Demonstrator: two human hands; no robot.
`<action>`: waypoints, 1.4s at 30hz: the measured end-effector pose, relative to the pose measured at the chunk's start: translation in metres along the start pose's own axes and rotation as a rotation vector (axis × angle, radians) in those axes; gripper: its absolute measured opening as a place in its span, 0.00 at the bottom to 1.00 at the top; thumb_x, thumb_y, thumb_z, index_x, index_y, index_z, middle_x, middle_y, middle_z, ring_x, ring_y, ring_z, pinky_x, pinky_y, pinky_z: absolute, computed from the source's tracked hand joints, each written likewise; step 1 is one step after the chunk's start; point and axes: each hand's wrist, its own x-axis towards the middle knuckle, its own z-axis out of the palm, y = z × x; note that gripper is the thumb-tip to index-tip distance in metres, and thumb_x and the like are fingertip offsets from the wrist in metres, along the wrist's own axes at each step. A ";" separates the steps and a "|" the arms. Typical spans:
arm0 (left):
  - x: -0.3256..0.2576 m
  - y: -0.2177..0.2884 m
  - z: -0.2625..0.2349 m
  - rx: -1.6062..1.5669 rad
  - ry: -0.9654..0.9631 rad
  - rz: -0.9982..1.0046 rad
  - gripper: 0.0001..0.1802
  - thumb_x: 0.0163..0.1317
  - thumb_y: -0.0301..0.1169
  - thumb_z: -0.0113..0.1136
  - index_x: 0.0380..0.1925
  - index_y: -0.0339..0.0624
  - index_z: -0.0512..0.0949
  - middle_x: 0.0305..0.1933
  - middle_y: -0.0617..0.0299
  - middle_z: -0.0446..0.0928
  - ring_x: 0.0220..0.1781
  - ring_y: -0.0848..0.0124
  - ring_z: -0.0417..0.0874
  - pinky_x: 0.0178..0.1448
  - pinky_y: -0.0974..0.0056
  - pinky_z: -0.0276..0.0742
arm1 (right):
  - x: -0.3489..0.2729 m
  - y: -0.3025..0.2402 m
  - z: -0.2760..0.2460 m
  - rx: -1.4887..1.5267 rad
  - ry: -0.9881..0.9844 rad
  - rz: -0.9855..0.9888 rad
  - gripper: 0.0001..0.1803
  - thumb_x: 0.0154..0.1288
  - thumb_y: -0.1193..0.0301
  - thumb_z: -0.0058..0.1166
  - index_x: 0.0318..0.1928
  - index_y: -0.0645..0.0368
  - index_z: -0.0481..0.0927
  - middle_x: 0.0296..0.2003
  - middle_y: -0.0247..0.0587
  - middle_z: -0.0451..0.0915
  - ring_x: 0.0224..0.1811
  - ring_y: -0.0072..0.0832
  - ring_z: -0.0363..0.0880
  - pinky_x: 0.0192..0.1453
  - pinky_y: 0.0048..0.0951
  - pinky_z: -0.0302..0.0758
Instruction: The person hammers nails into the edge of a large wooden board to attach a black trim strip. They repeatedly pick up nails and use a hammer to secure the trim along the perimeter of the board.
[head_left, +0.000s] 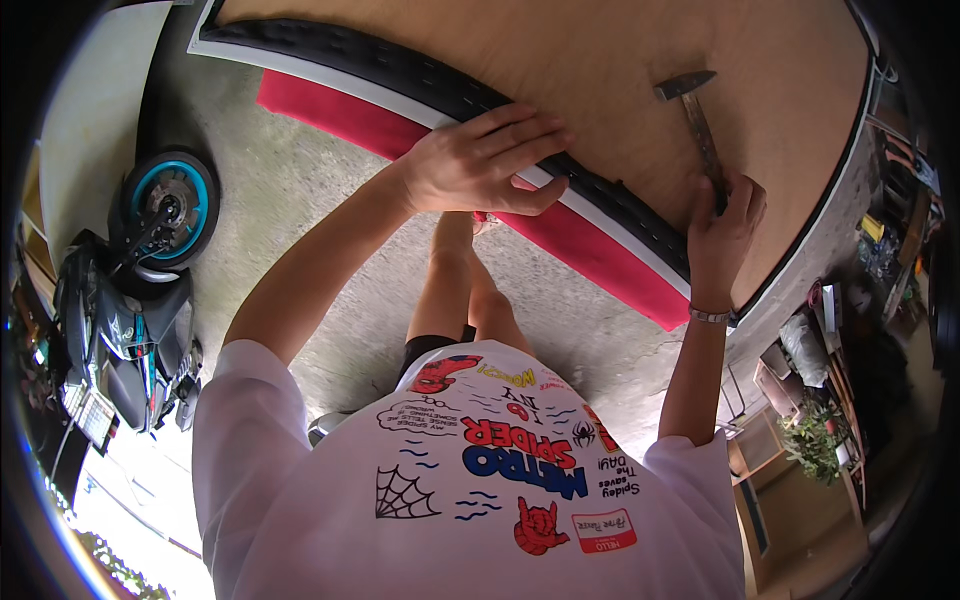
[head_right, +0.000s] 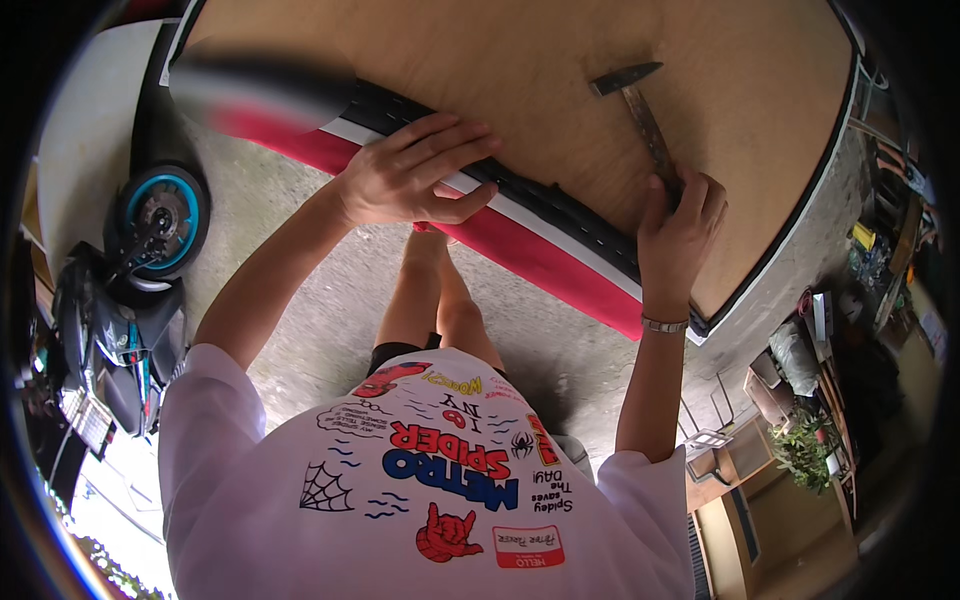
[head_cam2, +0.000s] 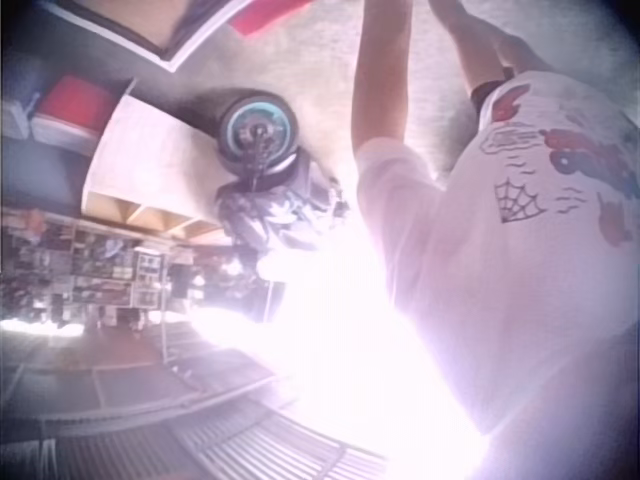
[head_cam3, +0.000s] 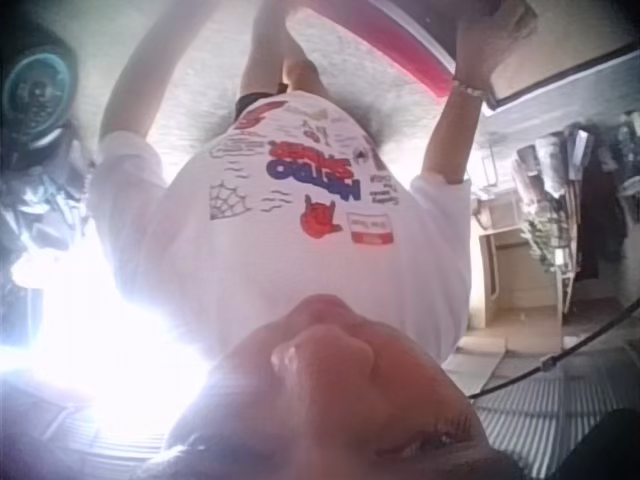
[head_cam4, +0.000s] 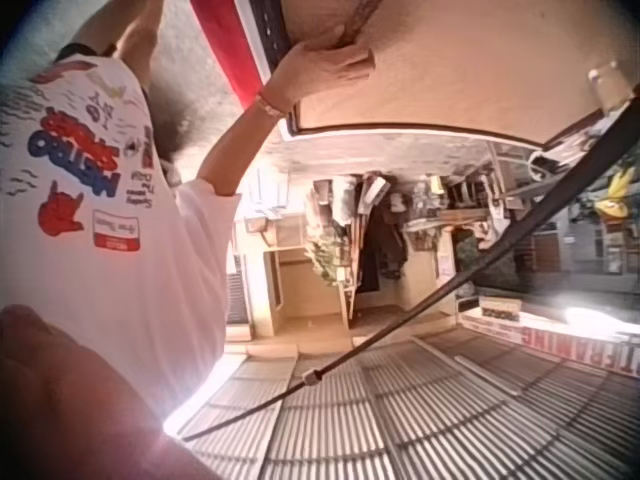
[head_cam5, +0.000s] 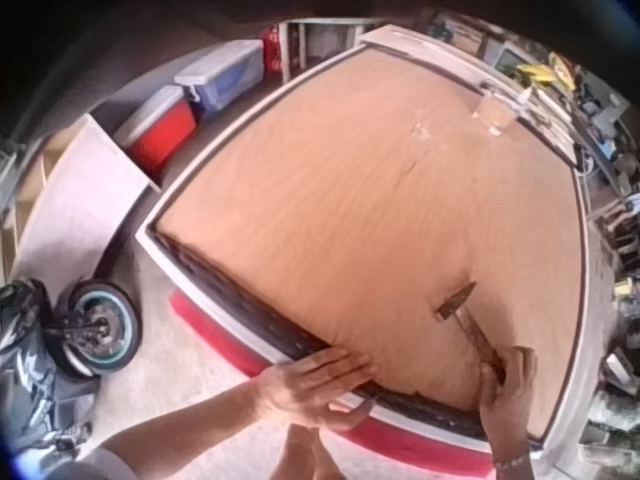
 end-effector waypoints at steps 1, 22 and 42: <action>0.000 0.000 0.002 -0.003 0.007 -0.006 0.18 0.56 0.39 0.74 0.46 0.77 0.84 0.63 0.65 0.82 0.63 0.67 0.85 0.69 0.61 0.82 | 0.003 0.004 0.001 -0.008 0.038 -0.038 0.23 0.74 0.58 0.61 0.60 0.56 0.73 0.55 0.49 0.79 0.56 0.49 0.78 0.57 0.50 0.74; -0.003 0.001 0.002 -0.044 0.013 -0.009 0.20 0.51 0.38 0.71 0.47 0.68 0.86 0.66 0.65 0.82 0.66 0.67 0.83 0.72 0.59 0.80 | -0.062 -0.076 -0.094 0.631 -0.574 0.166 0.15 0.82 0.67 0.48 0.59 0.64 0.73 0.25 0.43 0.75 0.21 0.29 0.75 0.27 0.29 0.68; 0.000 0.005 0.008 -0.114 0.123 -0.082 0.11 0.52 0.37 0.75 0.37 0.63 0.90 0.60 0.65 0.84 0.61 0.66 0.86 0.67 0.60 0.83 | -0.068 -0.082 -0.089 0.614 -0.424 0.169 0.16 0.82 0.65 0.49 0.59 0.63 0.74 0.25 0.46 0.76 0.20 0.34 0.76 0.27 0.31 0.69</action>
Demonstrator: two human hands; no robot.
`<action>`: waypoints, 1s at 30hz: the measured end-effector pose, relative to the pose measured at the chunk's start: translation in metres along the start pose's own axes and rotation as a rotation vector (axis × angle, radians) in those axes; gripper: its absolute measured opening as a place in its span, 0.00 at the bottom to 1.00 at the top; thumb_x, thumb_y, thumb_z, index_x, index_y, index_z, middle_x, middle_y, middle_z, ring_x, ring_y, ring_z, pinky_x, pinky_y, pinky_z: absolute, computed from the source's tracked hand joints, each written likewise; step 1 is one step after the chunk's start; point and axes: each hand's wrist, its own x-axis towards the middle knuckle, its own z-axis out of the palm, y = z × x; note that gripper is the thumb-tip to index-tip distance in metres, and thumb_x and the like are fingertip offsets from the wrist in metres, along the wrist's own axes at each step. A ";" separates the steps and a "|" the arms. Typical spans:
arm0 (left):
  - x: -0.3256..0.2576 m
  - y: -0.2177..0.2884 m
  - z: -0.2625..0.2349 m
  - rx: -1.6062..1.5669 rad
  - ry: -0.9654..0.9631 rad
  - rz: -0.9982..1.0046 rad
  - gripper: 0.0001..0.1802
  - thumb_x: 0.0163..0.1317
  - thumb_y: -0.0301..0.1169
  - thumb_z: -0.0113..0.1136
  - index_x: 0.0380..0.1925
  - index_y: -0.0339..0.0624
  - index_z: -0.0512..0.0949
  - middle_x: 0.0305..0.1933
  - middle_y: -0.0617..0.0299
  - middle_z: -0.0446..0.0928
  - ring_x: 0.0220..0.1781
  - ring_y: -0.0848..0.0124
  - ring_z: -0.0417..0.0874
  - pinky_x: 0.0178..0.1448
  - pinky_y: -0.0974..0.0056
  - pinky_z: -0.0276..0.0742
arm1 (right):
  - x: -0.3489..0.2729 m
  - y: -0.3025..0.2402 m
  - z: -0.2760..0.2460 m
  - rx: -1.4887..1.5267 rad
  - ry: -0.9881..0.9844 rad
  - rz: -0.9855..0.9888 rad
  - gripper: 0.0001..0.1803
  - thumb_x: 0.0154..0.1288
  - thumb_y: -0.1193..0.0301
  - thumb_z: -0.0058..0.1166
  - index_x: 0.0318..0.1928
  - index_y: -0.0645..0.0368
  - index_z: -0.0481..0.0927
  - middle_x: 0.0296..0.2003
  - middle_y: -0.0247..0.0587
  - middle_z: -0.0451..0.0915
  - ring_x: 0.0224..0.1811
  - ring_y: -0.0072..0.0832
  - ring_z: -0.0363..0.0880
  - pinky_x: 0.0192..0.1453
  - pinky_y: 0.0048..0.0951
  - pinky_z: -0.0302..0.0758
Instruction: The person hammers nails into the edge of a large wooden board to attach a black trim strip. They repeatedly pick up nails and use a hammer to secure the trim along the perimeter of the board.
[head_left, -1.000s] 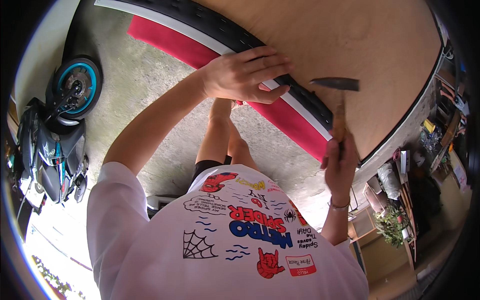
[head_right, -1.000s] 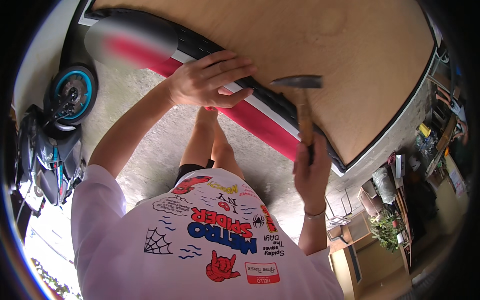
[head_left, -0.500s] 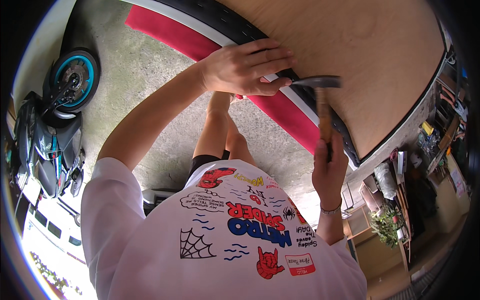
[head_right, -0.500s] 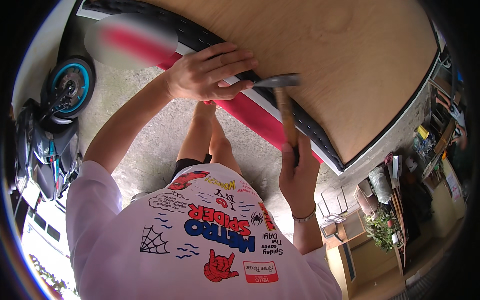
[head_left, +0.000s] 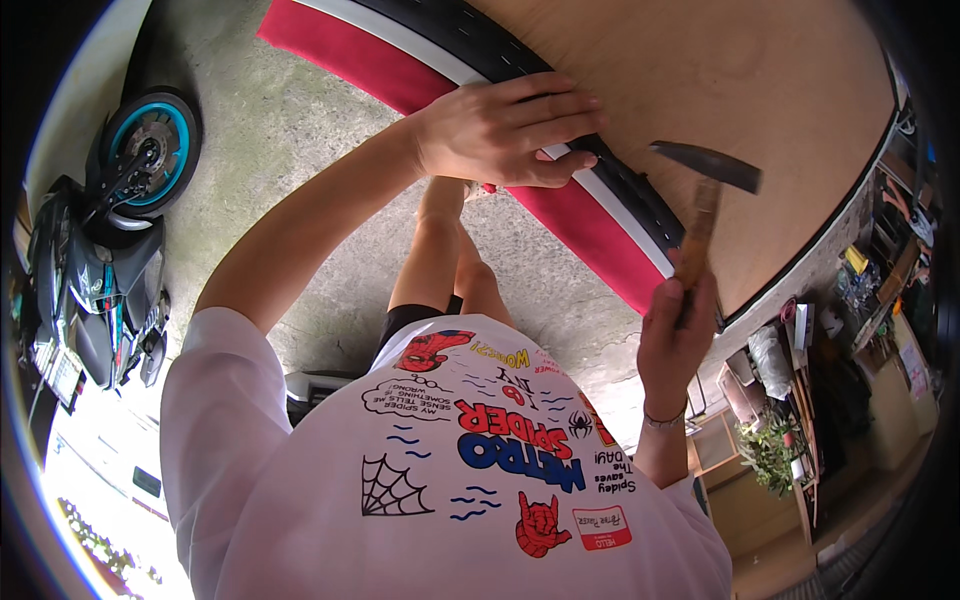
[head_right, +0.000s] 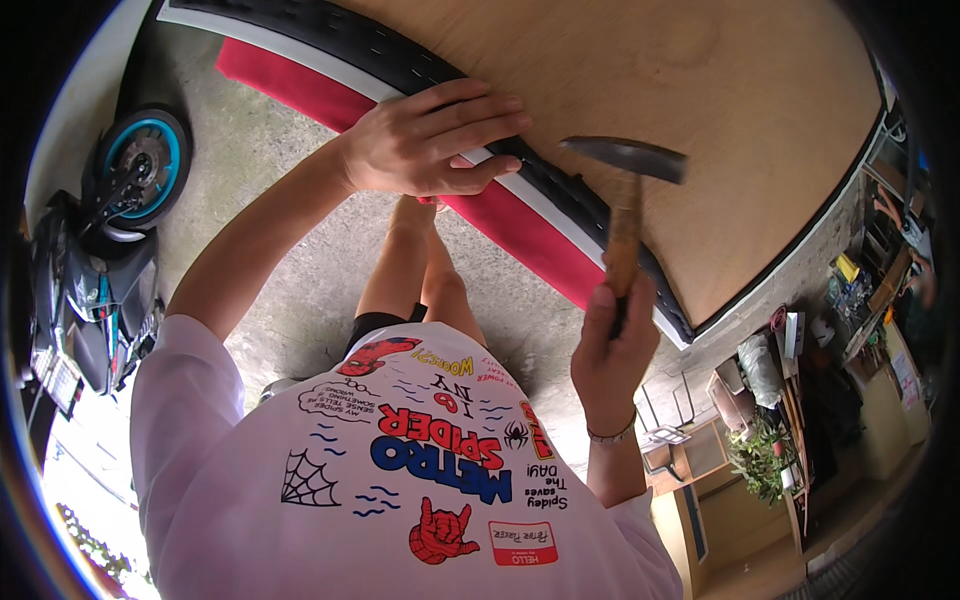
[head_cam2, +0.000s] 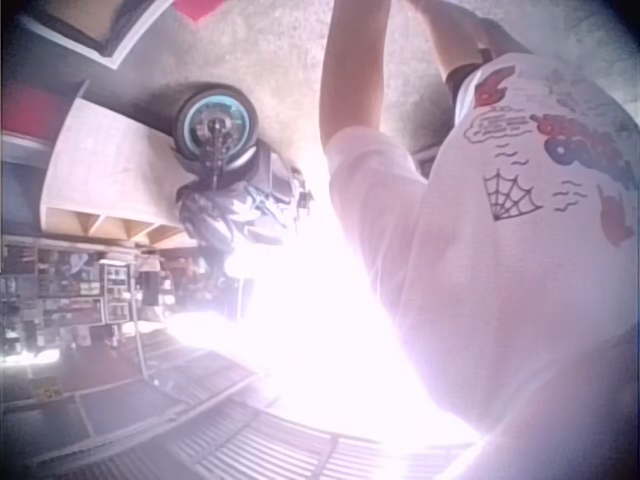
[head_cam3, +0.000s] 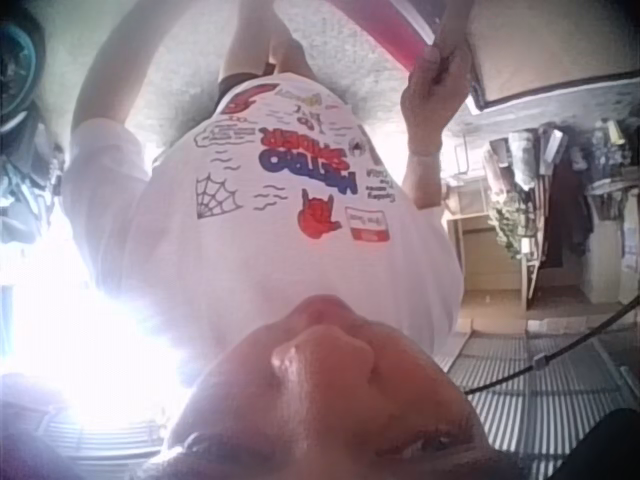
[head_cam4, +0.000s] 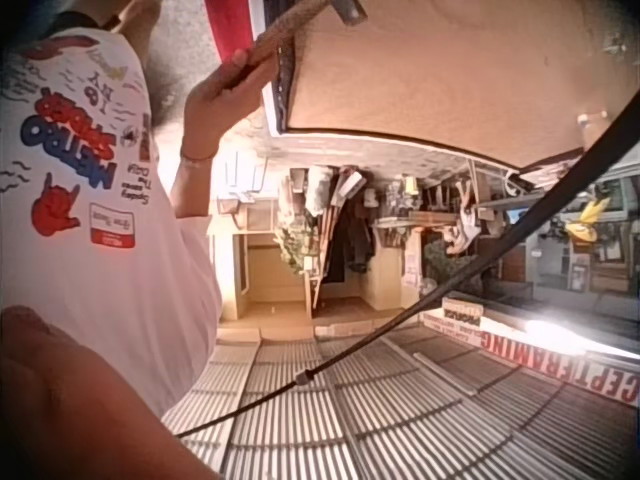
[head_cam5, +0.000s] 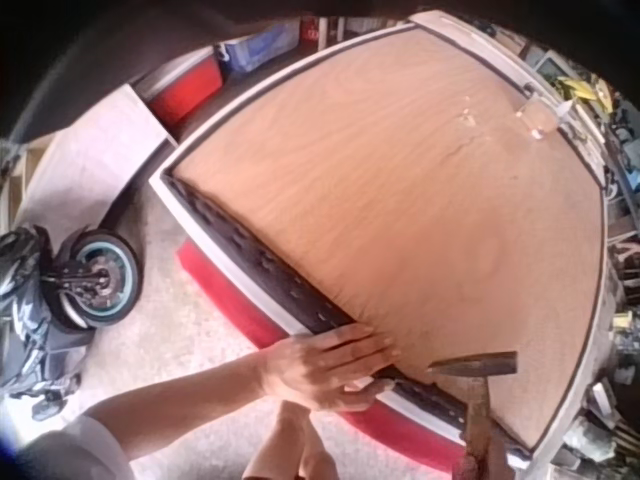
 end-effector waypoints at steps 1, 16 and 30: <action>0.001 -0.001 -0.004 0.019 -0.038 0.018 0.10 0.54 0.39 0.76 0.38 0.63 0.90 0.60 0.66 0.85 0.62 0.67 0.85 0.69 0.60 0.83 | -0.001 0.001 0.003 -0.057 0.023 -0.062 0.15 0.82 0.65 0.48 0.59 0.63 0.74 0.24 0.45 0.75 0.20 0.34 0.75 0.27 0.31 0.68; 0.005 -0.006 -0.014 0.081 -0.154 0.094 0.21 0.59 0.38 0.71 0.54 0.54 0.84 0.65 0.66 0.82 0.65 0.67 0.84 0.72 0.58 0.80 | -0.006 -0.007 -0.001 0.282 -0.043 0.195 0.19 0.83 0.63 0.45 0.62 0.63 0.72 0.24 0.31 0.72 0.19 0.15 0.70 0.24 0.22 0.65; -0.002 -0.001 -0.011 0.206 -0.220 -0.046 0.33 0.58 0.54 0.59 0.65 0.61 0.78 0.71 0.72 0.77 0.74 0.71 0.74 0.80 0.57 0.69 | -0.010 -0.004 -0.002 0.236 -0.069 0.176 0.18 0.85 0.62 0.41 0.60 0.64 0.71 0.19 0.30 0.70 0.16 0.14 0.68 0.21 0.20 0.63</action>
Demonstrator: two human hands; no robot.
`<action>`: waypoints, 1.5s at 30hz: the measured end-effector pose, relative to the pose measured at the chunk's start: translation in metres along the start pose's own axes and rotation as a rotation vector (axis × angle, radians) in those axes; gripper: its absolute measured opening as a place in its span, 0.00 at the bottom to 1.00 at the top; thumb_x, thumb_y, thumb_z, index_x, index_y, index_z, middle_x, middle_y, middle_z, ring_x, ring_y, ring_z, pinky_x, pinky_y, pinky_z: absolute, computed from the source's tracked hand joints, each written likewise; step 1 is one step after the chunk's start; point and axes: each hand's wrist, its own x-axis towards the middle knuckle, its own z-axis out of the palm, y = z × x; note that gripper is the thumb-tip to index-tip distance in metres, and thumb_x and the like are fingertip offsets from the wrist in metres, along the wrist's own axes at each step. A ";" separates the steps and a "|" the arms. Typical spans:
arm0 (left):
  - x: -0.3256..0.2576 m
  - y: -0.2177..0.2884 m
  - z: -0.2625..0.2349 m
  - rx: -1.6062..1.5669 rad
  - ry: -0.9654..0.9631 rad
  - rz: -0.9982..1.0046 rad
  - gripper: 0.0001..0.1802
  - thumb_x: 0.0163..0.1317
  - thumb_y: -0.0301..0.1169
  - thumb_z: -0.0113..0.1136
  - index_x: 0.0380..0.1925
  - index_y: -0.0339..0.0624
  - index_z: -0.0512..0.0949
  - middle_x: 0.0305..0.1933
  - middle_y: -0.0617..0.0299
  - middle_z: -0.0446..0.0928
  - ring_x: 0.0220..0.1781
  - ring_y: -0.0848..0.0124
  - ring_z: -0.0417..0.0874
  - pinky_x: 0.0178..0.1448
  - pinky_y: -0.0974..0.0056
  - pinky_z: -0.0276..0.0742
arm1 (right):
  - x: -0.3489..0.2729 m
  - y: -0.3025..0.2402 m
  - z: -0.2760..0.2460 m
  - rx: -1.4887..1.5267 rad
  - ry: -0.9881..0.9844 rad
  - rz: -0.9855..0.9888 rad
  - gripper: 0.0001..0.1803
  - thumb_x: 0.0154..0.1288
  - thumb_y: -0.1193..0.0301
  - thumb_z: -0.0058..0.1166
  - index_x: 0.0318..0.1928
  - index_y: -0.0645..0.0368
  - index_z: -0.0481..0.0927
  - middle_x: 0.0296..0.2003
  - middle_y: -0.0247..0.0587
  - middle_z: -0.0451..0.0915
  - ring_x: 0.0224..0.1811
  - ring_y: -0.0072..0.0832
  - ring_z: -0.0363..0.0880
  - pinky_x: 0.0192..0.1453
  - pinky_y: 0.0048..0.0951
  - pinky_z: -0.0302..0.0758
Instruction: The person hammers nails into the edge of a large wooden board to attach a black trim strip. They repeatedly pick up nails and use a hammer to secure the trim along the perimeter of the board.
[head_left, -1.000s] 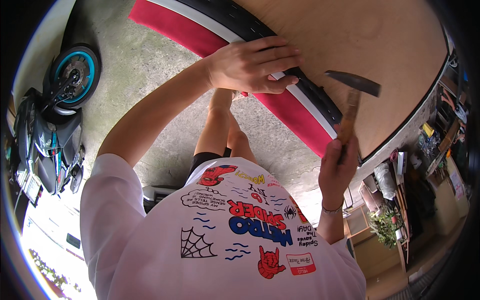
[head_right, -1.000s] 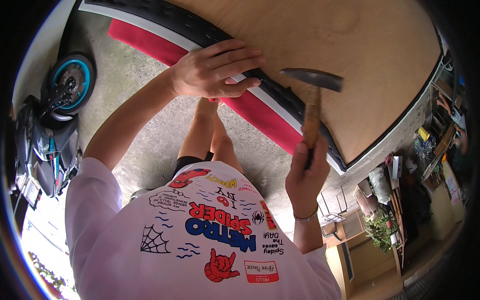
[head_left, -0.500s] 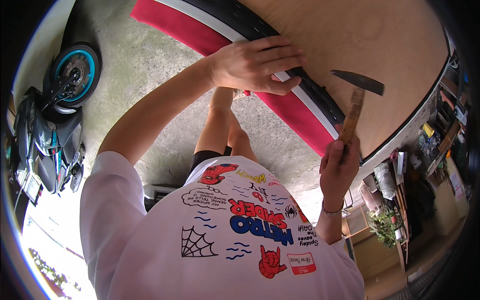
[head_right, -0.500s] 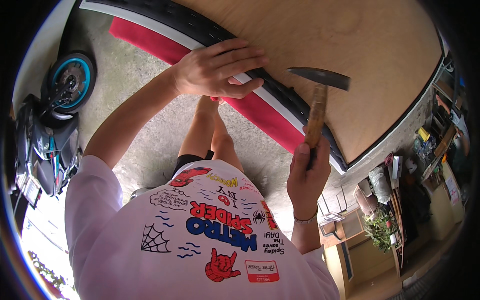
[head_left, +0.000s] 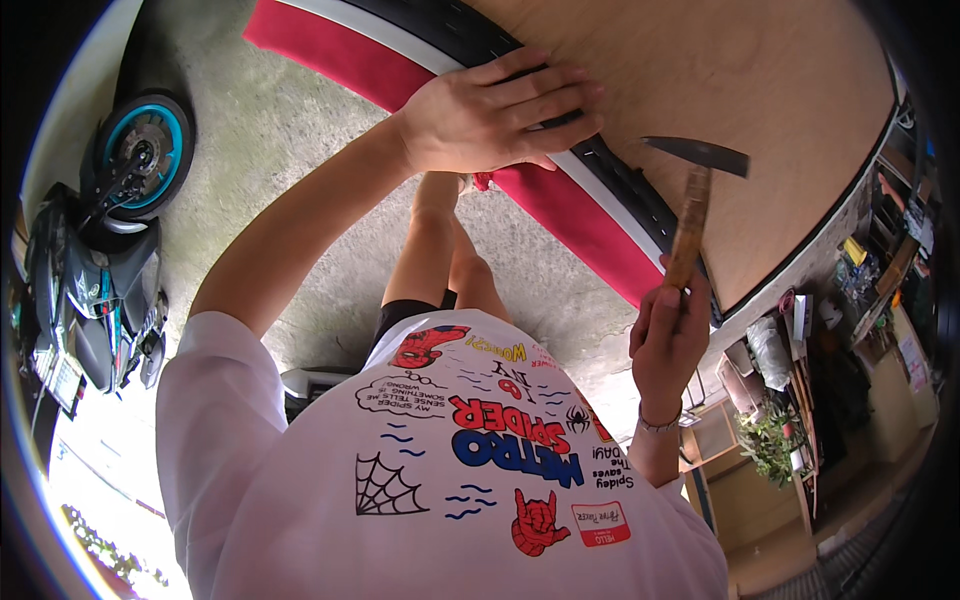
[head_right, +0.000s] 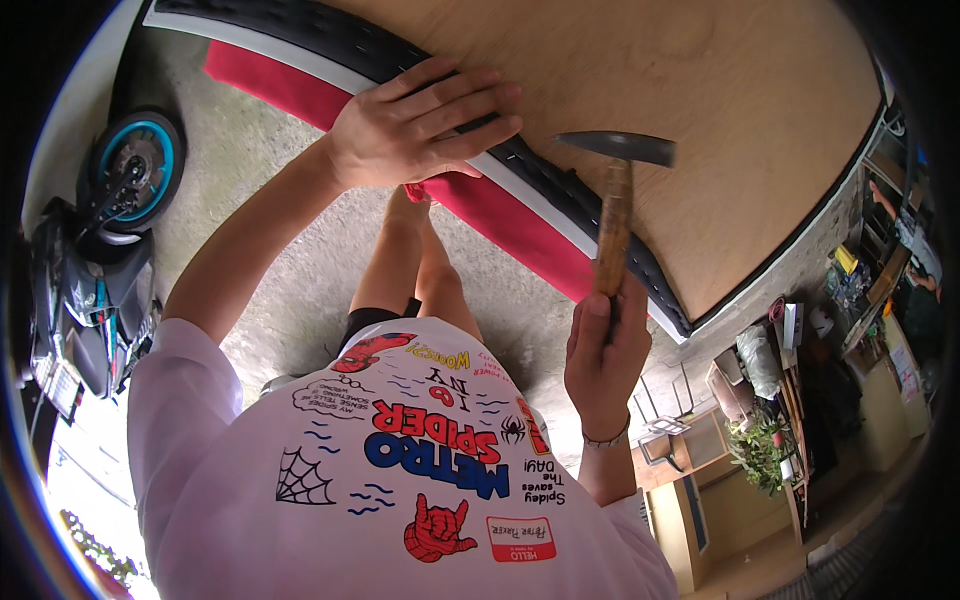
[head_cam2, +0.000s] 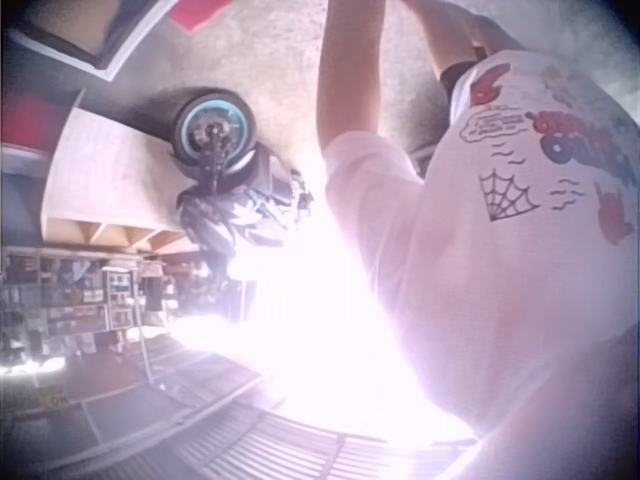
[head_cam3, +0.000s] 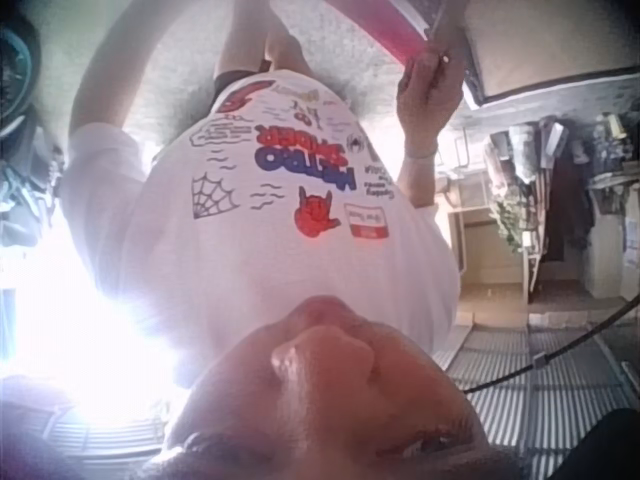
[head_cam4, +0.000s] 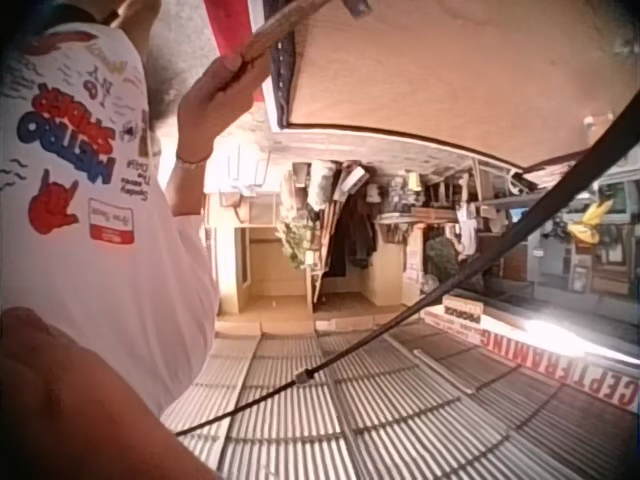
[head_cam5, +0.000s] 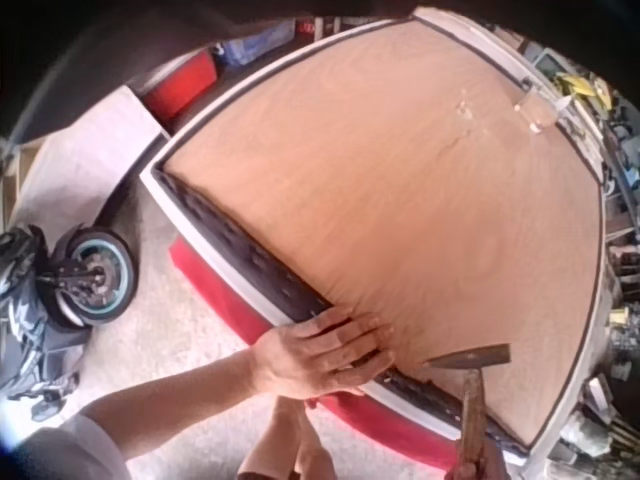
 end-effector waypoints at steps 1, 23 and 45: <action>0.000 0.001 0.000 -0.007 -0.006 -0.009 0.34 0.58 0.54 0.60 0.65 0.60 0.79 0.71 0.72 0.77 0.74 0.71 0.75 0.79 0.57 0.69 | -0.002 0.000 0.001 0.030 0.039 -0.003 0.19 0.85 0.61 0.41 0.61 0.64 0.71 0.19 0.30 0.70 0.16 0.14 0.68 0.21 0.20 0.63; 0.003 0.001 -0.005 -0.018 -0.003 -0.004 0.32 0.55 0.50 0.65 0.61 0.53 0.82 0.69 0.71 0.78 0.70 0.71 0.78 0.77 0.58 0.70 | -0.002 0.025 0.011 -0.234 0.069 -0.306 0.24 0.84 0.58 0.46 0.67 0.63 0.72 0.20 0.25 0.68 0.14 0.09 0.60 0.17 0.17 0.54; 0.003 0.001 -0.003 -0.027 0.019 -0.003 0.33 0.53 0.51 0.63 0.59 0.53 0.83 0.67 0.70 0.80 0.70 0.69 0.79 0.75 0.58 0.72 | -0.012 0.007 0.014 -0.039 0.125 -0.175 0.20 0.83 0.64 0.46 0.63 0.68 0.72 0.20 0.35 0.73 0.17 0.19 0.71 0.23 0.24 0.65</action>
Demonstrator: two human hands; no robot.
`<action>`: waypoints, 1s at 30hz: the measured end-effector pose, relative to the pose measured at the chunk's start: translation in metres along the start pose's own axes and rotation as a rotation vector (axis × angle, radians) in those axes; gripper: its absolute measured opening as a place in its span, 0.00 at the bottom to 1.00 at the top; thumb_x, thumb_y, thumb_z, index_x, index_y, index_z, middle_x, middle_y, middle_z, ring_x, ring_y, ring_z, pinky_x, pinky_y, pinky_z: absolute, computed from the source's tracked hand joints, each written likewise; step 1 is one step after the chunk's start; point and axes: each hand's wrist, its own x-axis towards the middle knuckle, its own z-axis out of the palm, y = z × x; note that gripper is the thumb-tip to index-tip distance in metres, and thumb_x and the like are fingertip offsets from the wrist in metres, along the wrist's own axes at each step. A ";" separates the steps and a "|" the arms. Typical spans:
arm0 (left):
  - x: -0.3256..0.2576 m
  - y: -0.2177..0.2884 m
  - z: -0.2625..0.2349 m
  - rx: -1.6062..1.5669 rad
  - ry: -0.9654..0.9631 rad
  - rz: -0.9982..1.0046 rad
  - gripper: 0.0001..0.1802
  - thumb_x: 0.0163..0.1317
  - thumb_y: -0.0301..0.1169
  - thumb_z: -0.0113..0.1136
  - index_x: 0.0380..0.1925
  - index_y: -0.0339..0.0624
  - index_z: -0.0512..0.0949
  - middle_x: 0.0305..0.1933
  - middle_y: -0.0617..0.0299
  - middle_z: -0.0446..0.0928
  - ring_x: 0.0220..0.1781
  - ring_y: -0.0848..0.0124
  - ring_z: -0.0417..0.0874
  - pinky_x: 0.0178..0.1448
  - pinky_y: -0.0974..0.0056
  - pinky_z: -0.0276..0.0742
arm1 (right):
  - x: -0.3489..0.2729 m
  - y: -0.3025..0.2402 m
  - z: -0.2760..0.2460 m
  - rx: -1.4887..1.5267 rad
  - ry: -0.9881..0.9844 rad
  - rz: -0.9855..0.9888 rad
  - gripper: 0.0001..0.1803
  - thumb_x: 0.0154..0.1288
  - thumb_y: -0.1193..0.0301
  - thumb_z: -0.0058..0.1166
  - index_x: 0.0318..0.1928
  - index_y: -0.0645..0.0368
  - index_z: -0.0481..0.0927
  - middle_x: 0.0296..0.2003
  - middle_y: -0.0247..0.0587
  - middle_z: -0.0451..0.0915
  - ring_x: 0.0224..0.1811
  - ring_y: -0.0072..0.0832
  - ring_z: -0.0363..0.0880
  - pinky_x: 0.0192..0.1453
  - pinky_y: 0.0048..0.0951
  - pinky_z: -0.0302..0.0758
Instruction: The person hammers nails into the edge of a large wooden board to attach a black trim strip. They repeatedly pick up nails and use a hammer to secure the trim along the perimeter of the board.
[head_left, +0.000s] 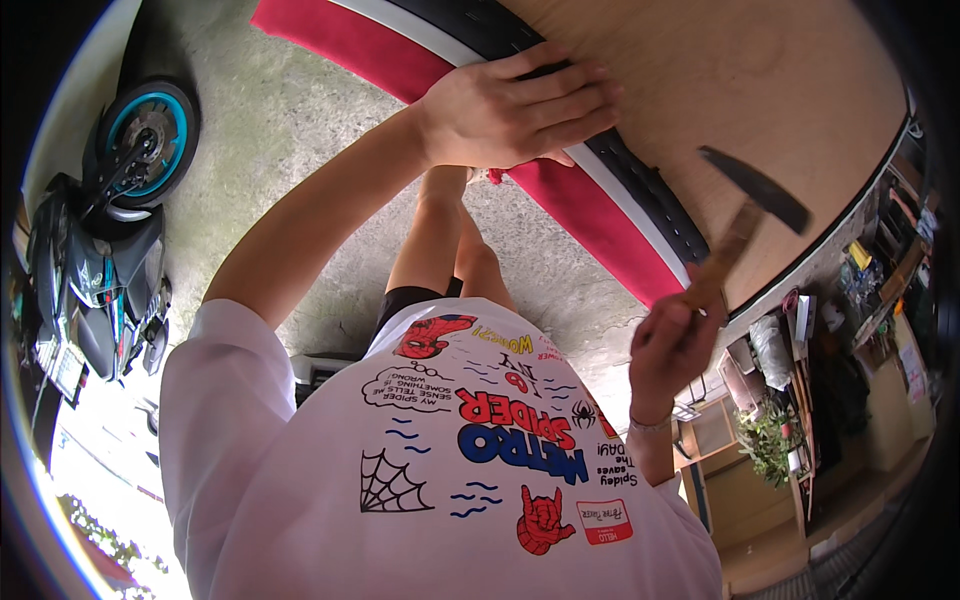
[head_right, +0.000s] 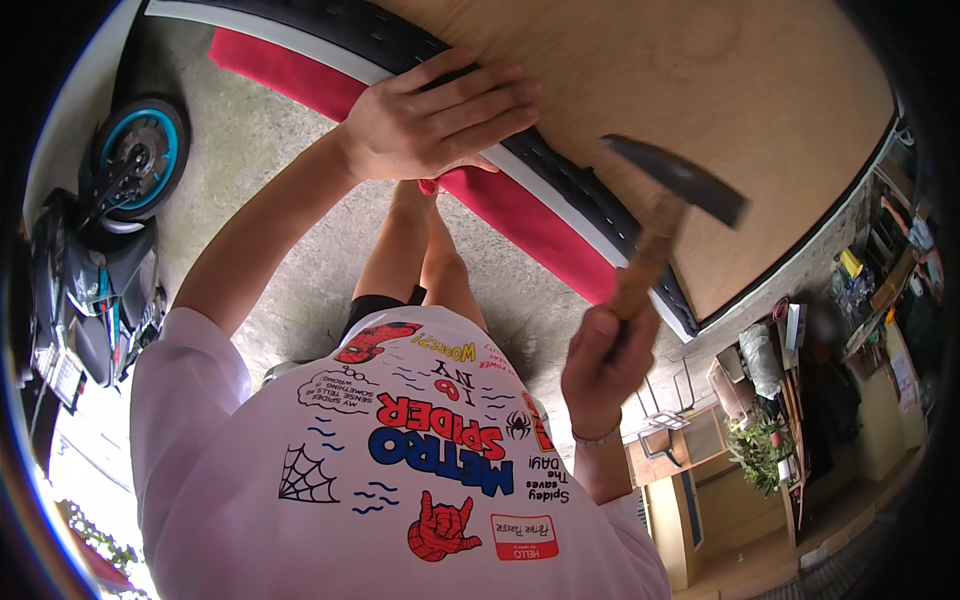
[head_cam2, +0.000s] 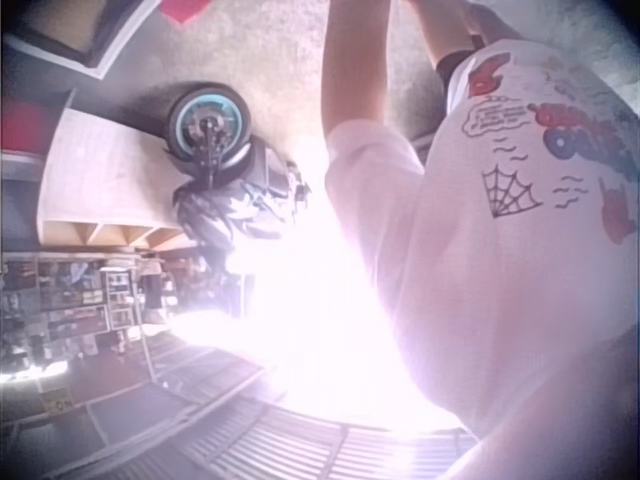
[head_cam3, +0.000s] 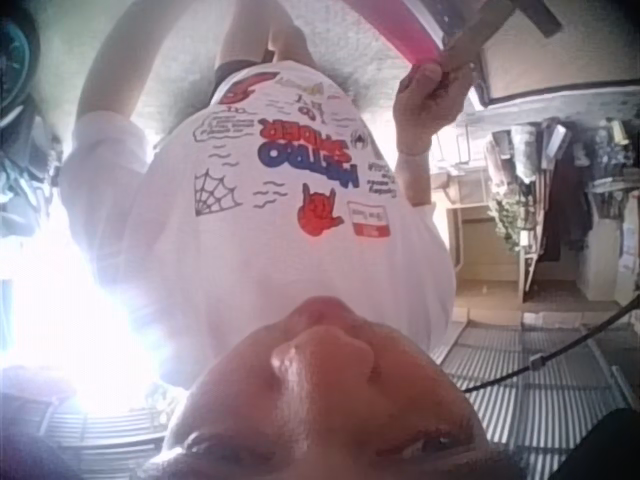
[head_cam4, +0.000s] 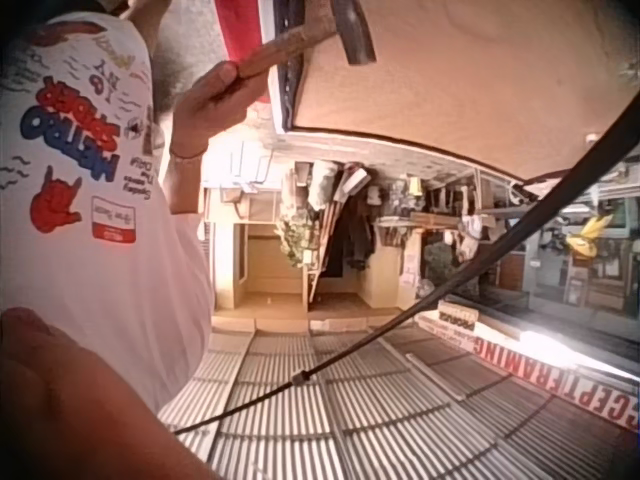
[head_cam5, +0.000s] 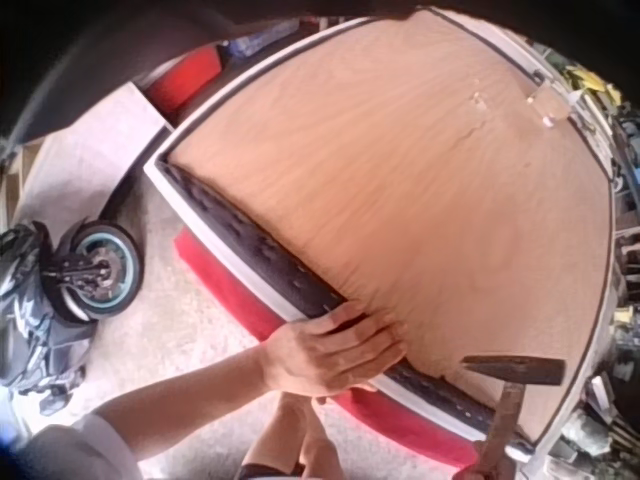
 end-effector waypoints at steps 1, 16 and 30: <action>0.000 0.000 -0.001 0.002 -0.002 0.003 0.33 0.53 0.51 0.63 0.59 0.53 0.83 0.67 0.70 0.80 0.70 0.69 0.79 0.75 0.58 0.72 | 0.003 0.009 0.006 -0.129 -0.062 -0.073 0.21 0.83 0.63 0.46 0.63 0.69 0.71 0.21 0.36 0.75 0.18 0.20 0.73 0.24 0.24 0.66; 0.000 -0.001 0.000 0.023 0.008 0.009 0.32 0.55 0.51 0.62 0.60 0.53 0.83 0.67 0.70 0.80 0.70 0.70 0.79 0.75 0.58 0.73 | -0.004 0.008 0.001 -0.098 -0.066 0.070 0.18 0.81 0.68 0.49 0.63 0.66 0.71 0.27 0.45 0.78 0.23 0.34 0.82 0.27 0.30 0.73; 0.002 0.000 -0.001 0.009 0.015 0.008 0.31 0.56 0.50 0.66 0.59 0.51 0.83 0.67 0.70 0.80 0.68 0.71 0.80 0.75 0.59 0.72 | 0.000 0.017 0.004 -0.091 -0.031 -0.022 0.22 0.83 0.61 0.48 0.64 0.66 0.74 0.21 0.28 0.71 0.16 0.12 0.65 0.21 0.19 0.58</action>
